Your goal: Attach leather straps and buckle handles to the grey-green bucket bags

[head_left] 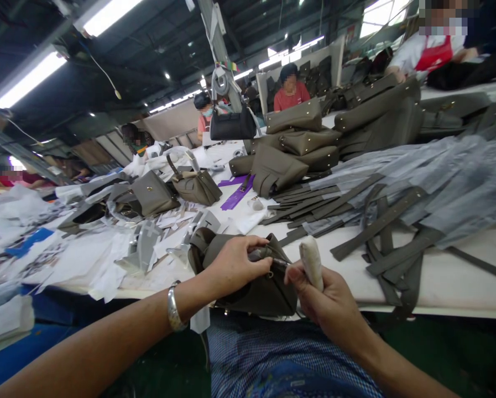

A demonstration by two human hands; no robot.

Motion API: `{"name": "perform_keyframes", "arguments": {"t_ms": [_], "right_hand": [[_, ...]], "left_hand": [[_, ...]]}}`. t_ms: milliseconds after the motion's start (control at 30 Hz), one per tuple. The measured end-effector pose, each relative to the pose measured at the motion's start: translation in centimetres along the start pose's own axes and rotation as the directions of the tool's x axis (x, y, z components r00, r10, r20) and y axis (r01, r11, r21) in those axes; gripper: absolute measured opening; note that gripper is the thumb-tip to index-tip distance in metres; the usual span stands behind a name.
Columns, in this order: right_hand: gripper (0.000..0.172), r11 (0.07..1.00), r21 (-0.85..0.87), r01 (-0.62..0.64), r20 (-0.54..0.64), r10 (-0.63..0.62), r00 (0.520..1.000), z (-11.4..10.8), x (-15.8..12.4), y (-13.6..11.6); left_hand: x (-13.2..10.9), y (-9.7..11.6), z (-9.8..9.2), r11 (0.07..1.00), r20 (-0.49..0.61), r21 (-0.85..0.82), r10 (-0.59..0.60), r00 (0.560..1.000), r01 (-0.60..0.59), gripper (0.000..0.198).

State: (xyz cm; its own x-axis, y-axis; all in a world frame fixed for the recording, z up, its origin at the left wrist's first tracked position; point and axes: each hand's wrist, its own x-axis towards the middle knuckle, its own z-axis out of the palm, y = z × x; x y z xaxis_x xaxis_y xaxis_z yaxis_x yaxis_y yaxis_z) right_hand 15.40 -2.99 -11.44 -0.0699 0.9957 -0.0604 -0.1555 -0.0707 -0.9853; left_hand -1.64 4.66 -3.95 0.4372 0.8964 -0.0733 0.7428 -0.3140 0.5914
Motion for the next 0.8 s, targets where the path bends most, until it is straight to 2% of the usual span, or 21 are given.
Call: {"name": "perform_keyframes", "arguments": {"t_ms": [200, 367, 633, 700, 800], "right_hand": [[0.041, 0.976, -0.18, 0.119, -0.005, -0.122, 0.993, 0.2, -0.4, -0.1], [0.039, 0.931, -0.272, 0.244, 0.025, -0.246, 0.969, 0.7, -0.5, 0.2], [0.015, 0.829, -0.401, 0.389, 0.092, -0.386, 0.918, 1.4, -0.6, 2.0], [0.014, 0.846, -0.382, 0.37, 0.065, -0.375, 0.925, 1.7, -0.4, 1.9], [0.026, 0.943, -0.232, 0.238, -0.031, -0.252, 0.967, 1.8, -0.1, 1.6]], "left_hand": [[-0.6, 0.3, 0.2, 0.998, -0.03, 0.005, 0.055, 0.998, -0.055, 0.035], [-1.3, 0.6, 1.1, 0.999, -0.109, 0.015, 0.035, 0.993, -0.034, 0.038], [-1.7, 1.1, 1.8, 1.0, -0.13, 0.005, -0.023, 0.991, 0.023, 0.038], [-1.8, 1.0, 1.9, 1.0, -0.137, 0.013, -0.008, 0.991, 0.01, 0.037], [-1.8, 0.8, 2.0, 0.999, -0.152, 0.033, 0.011, 0.988, -0.006, 0.036]]}}
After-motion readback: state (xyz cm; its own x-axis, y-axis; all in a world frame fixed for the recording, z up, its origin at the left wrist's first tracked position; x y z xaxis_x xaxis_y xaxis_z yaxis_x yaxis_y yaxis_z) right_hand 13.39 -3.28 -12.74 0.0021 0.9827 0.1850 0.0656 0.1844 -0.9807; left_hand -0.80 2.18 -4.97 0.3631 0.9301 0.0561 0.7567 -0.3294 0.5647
